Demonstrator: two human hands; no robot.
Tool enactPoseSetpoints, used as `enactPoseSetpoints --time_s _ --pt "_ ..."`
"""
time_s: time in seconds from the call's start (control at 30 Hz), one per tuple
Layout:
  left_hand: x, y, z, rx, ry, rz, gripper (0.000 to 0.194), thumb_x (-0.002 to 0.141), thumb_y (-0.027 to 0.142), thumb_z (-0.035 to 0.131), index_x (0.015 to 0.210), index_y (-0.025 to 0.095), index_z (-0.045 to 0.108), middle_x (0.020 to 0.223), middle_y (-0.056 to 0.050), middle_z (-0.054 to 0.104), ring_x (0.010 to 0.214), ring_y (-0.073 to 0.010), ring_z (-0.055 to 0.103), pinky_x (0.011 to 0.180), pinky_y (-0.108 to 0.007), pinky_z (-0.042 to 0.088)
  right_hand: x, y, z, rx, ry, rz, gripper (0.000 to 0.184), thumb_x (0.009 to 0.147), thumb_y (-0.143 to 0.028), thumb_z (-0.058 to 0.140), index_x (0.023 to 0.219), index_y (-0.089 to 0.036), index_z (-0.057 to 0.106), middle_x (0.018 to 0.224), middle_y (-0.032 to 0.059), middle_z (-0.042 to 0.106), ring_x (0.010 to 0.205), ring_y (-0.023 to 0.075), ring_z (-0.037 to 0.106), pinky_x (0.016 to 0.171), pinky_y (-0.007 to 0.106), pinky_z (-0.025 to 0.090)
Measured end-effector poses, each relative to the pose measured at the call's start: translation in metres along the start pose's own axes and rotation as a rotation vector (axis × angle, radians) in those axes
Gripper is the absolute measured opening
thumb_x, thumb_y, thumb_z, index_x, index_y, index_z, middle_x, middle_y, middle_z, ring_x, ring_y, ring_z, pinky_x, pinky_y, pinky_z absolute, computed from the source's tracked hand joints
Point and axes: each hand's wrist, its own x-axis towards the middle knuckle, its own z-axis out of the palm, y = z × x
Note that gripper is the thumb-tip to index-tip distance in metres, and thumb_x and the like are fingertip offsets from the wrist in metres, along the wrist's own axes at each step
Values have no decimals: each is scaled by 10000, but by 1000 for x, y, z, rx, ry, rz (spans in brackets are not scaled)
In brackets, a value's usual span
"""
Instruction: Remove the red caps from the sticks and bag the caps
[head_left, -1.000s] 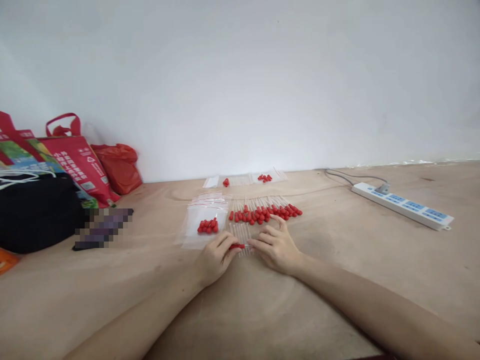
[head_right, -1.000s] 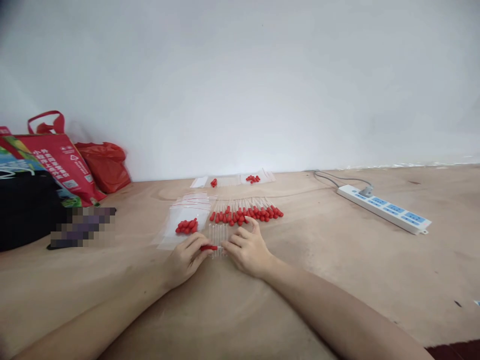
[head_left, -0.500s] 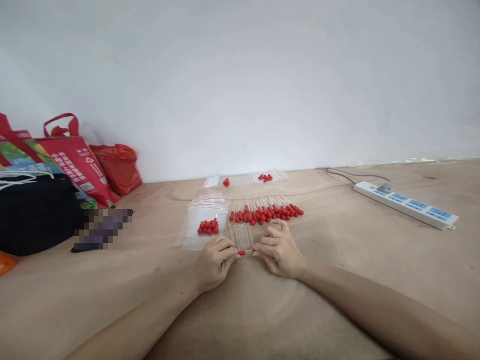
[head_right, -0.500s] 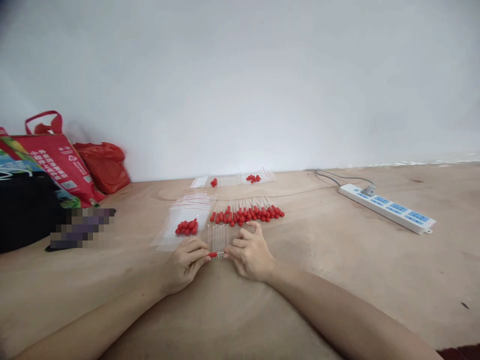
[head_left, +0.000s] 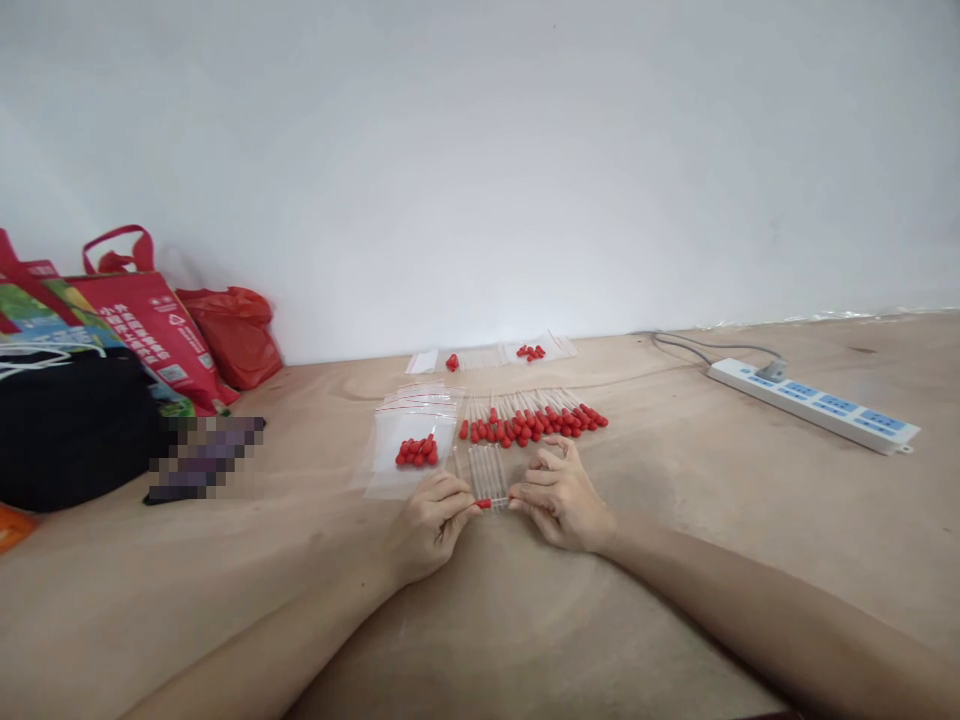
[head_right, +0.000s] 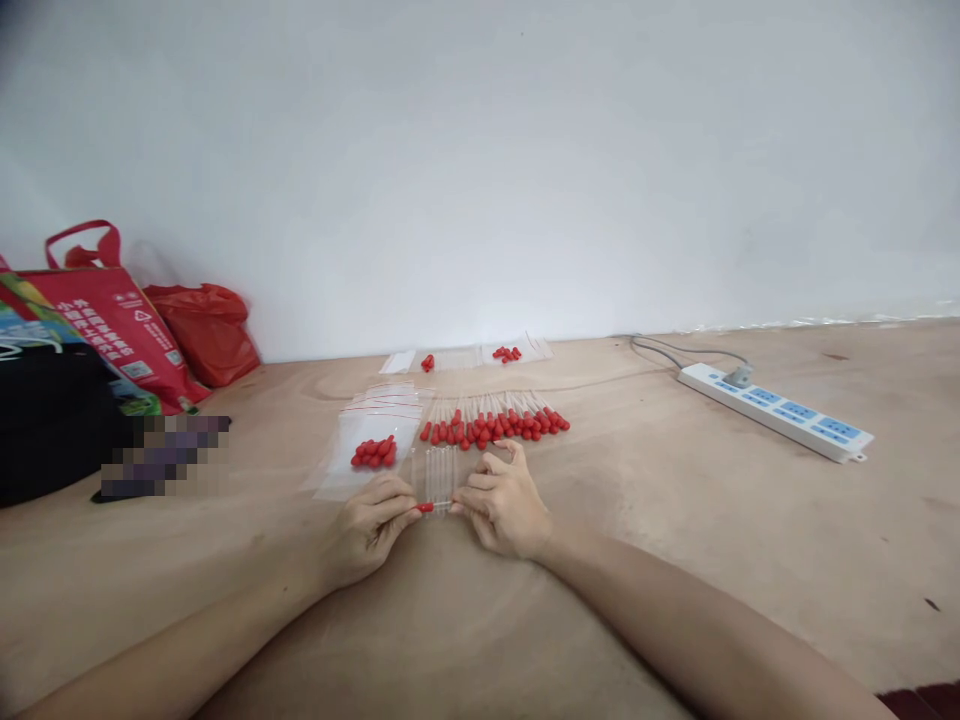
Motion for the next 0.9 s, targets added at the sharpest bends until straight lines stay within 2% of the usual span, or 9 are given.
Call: enactPoseSetpoints --time_s 0.23,0.43,0.57,0.7,0.8,0.9 --pt "1 1 -3 7 34 -28 224 862 208 391 724 167 562 730 -42 561 707 -130 520 663 -251 439 -1 2 -2 7 -30 51 193 817 -273 459 724 -221 620 555 -22 543 688 130 442 874 395 214" --pt "-6 -14 -14 37 147 -165 201 864 245 392 765 176 553 745 -25 524 709 -122 520 654 -236 442 -2 11 -2 46 28 283 213 833 -265 450 729 -213 628 582 -25 585 624 106 466 781 329 236" --pt "-5 -17 -11 63 177 -265 199 861 284 391 859 184 564 768 -21 489 706 -126 516 651 -250 451 0 10 4 7 20 387 163 818 -240 463 797 -230 624 610 -37 605 602 91 505 711 295 230" --pt "1 -12 -1 38 143 -343 213 868 281 357 811 179 536 822 -33 513 790 -150 533 712 -284 458 4 9 9 -53 -24 487 139 762 -148 455 805 -203 575 687 -38 625 622 90 532 659 270 230" --pt "4 -11 4 5 114 -355 194 866 265 350 810 180 515 874 -45 533 858 -164 531 761 -309 451 7 8 12 -75 -53 499 174 731 -110 455 812 -203 577 729 -26 632 661 103 546 660 273 234" --pt "6 -11 5 -29 76 -371 187 864 261 349 801 176 504 905 -53 549 888 -171 530 788 -322 440 9 4 14 -65 -78 495 206 758 -130 452 879 -218 594 782 -4 634 720 121 553 671 282 236"
